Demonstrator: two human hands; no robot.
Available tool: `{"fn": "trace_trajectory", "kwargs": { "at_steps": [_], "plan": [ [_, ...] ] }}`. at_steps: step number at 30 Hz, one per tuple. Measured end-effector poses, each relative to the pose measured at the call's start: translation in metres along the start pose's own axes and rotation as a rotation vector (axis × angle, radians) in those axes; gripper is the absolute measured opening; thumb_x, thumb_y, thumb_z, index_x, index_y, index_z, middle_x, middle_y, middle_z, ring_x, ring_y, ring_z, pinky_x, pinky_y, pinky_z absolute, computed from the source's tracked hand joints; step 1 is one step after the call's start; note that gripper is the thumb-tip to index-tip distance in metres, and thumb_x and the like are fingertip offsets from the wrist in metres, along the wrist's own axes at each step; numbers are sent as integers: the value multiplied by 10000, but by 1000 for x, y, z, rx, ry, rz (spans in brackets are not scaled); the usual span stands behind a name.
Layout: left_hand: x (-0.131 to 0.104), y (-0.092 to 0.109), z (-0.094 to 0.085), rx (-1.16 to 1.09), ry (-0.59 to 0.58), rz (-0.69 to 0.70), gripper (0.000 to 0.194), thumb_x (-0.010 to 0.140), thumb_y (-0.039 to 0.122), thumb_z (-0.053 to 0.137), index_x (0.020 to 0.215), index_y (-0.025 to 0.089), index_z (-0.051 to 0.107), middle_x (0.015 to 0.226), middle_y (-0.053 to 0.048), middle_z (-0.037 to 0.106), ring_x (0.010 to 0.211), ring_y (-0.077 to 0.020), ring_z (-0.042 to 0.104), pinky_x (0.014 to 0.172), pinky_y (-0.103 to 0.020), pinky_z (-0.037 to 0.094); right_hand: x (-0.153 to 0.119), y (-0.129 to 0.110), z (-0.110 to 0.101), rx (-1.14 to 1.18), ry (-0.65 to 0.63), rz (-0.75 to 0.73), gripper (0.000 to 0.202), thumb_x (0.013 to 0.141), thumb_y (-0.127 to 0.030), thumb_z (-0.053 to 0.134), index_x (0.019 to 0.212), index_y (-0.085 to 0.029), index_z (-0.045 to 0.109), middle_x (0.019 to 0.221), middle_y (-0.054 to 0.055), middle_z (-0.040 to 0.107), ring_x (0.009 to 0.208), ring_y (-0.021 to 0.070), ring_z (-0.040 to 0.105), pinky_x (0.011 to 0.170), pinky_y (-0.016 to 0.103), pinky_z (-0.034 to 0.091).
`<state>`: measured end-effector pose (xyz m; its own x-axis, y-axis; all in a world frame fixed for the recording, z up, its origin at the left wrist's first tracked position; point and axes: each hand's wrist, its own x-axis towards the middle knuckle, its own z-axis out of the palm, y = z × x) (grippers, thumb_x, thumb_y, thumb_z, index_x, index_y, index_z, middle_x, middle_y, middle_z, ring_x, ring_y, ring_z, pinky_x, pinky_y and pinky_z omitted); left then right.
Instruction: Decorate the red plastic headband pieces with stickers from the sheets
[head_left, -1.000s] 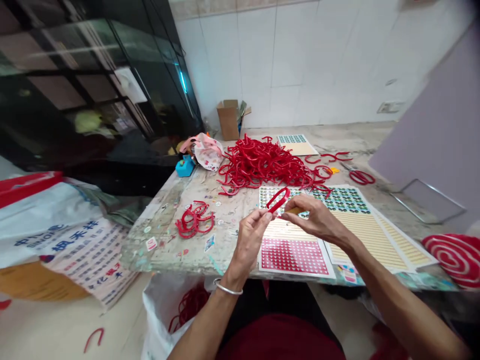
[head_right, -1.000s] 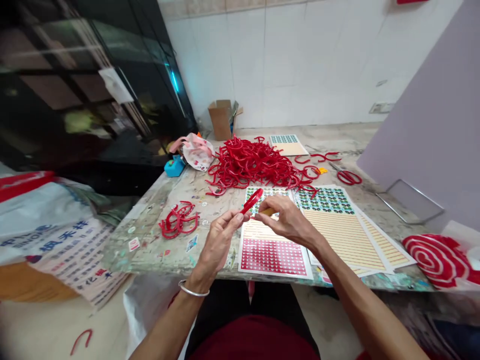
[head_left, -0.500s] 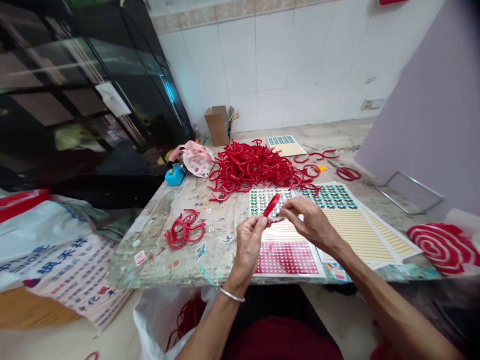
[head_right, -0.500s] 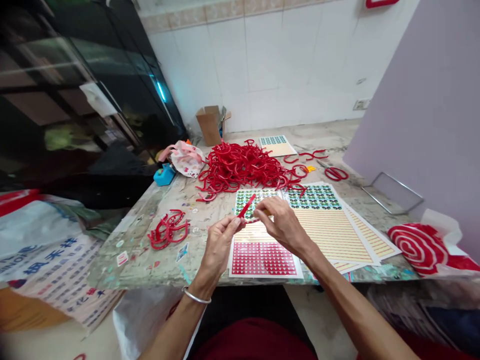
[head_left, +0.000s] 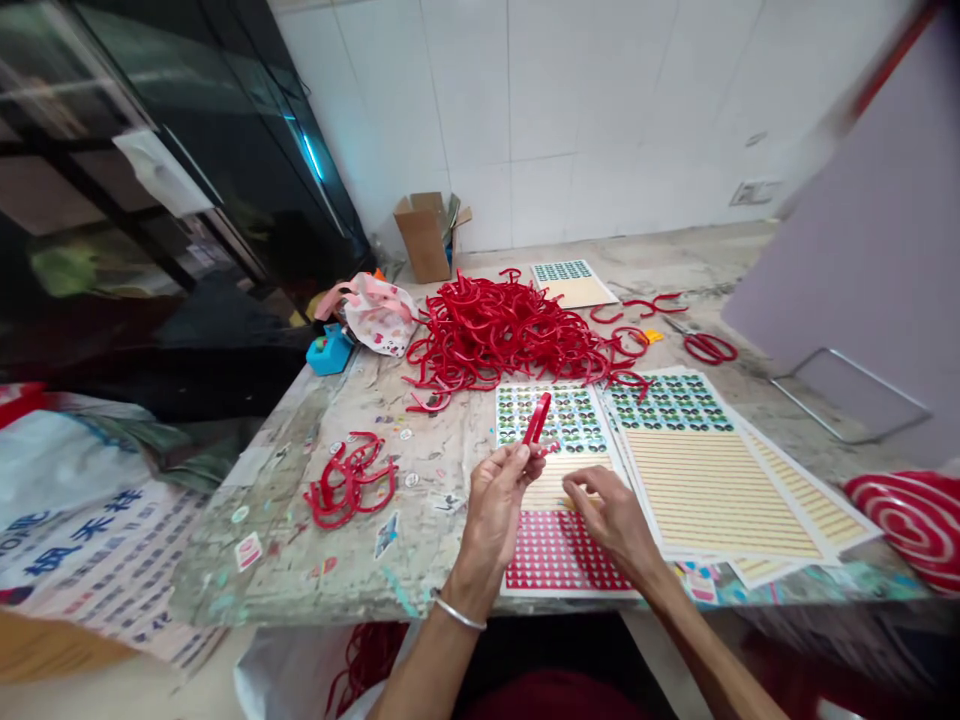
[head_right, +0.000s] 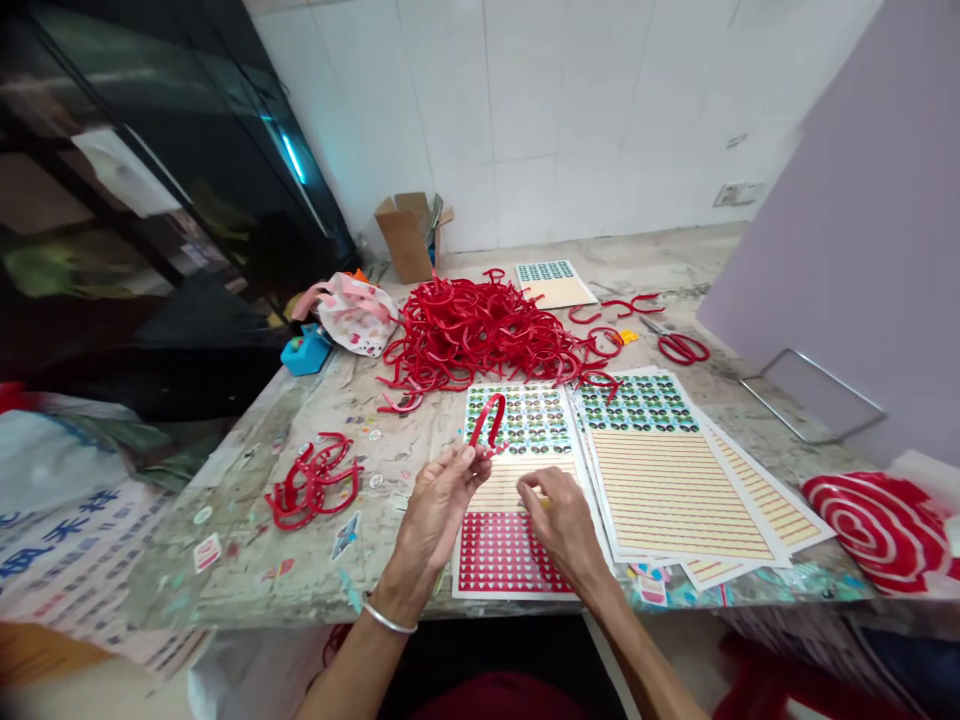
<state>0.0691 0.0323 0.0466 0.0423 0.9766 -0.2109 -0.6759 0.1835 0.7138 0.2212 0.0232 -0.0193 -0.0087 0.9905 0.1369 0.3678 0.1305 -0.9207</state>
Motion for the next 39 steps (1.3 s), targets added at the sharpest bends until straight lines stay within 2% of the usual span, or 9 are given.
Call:
{"fn": "trace_trajectory", "kwargs": {
  "at_steps": [4, 7, 9, 12, 16, 19, 23, 31, 39],
  "plan": [
    [2, -1, 2, 44, 7, -15, 101, 737, 213, 681, 769, 118, 690, 803, -50, 688, 721, -101, 611, 776, -234, 458, 16, -32, 7, 811, -113, 362, 319, 792, -490, 578, 905, -212, 685, 858, 42, 654, 671, 133, 536, 667, 302, 428],
    [5, -2, 0, 84, 16, -22, 111, 750, 222, 669, 773, 115, 689, 811, -55, 688, 713, -97, 608, 769, -227, 456, 25, -40, 13, 1086, -97, 449, 230, 724, -407, 691, 846, -213, 684, 816, 10, 645, 674, 106, 542, 683, 272, 438],
    [6, -4, -3, 99, 29, -31, 127, 749, 233, 673, 778, 110, 686, 833, -67, 690, 715, -98, 606, 771, -231, 456, 27, -38, 16, 1057, -41, 440, 181, 679, -351, 739, 763, -207, 667, 751, -10, 625, 666, 105, 537, 686, 267, 438],
    [8, -9, -7, 98, 56, -44, 163, 746, 265, 677, 814, 117, 678, 889, -85, 690, 759, -118, 614, 776, -254, 463, 28, -34, 16, 801, 113, 312, 163, 697, -337, 726, 726, -208, 630, 735, -12, 599, 704, 126, 528, 721, 279, 432],
    [10, -15, -12, 94, 113, -55, 186, 730, 290, 688, 837, 138, 672, 923, -71, 683, 744, -126, 624, 736, -262, 472, 34, -39, 5, 542, 260, 118, 135, 805, -351, 610, 842, -221, 601, 966, 32, 622, 800, 151, 536, 781, 307, 425],
    [10, -19, -17, 102, 144, -80, 163, 724, 282, 690, 787, 132, 678, 831, -43, 679, 597, -69, 566, 664, -218, 450, 43, -45, -1, 470, 103, 73, 164, 822, -370, 579, 797, -209, 564, 1221, 72, 564, 929, 191, 557, 827, 335, 429],
    [8, -22, -25, 165, 130, -77, 131, 750, 236, 657, 765, 113, 698, 754, -37, 671, 581, -53, 522, 657, -187, 417, 51, -44, 5, 458, -164, 85, 191, 817, -366, 591, 737, -200, 542, 1241, 79, 567, 1142, 227, 503, 971, 370, 360],
    [5, -30, -35, 161, 155, -125, 101, 716, 205, 668, 725, 113, 709, 702, -45, 679, 628, -89, 558, 698, -208, 412, 48, -30, 21, 443, -216, 137, 217, 799, -395, 604, 741, -190, 562, 1149, 73, 595, 1094, 224, 534, 921, 365, 400],
    [3, -35, -37, 169, 167, -111, 121, 715, 228, 675, 724, 113, 712, 708, -51, 677, 614, -95, 554, 676, -215, 415, 44, -18, 27, 404, -232, 107, 228, 804, -389, 597, 686, -196, 573, 909, 63, 621, 1089, 238, 527, 827, 345, 464]
  ]
}}
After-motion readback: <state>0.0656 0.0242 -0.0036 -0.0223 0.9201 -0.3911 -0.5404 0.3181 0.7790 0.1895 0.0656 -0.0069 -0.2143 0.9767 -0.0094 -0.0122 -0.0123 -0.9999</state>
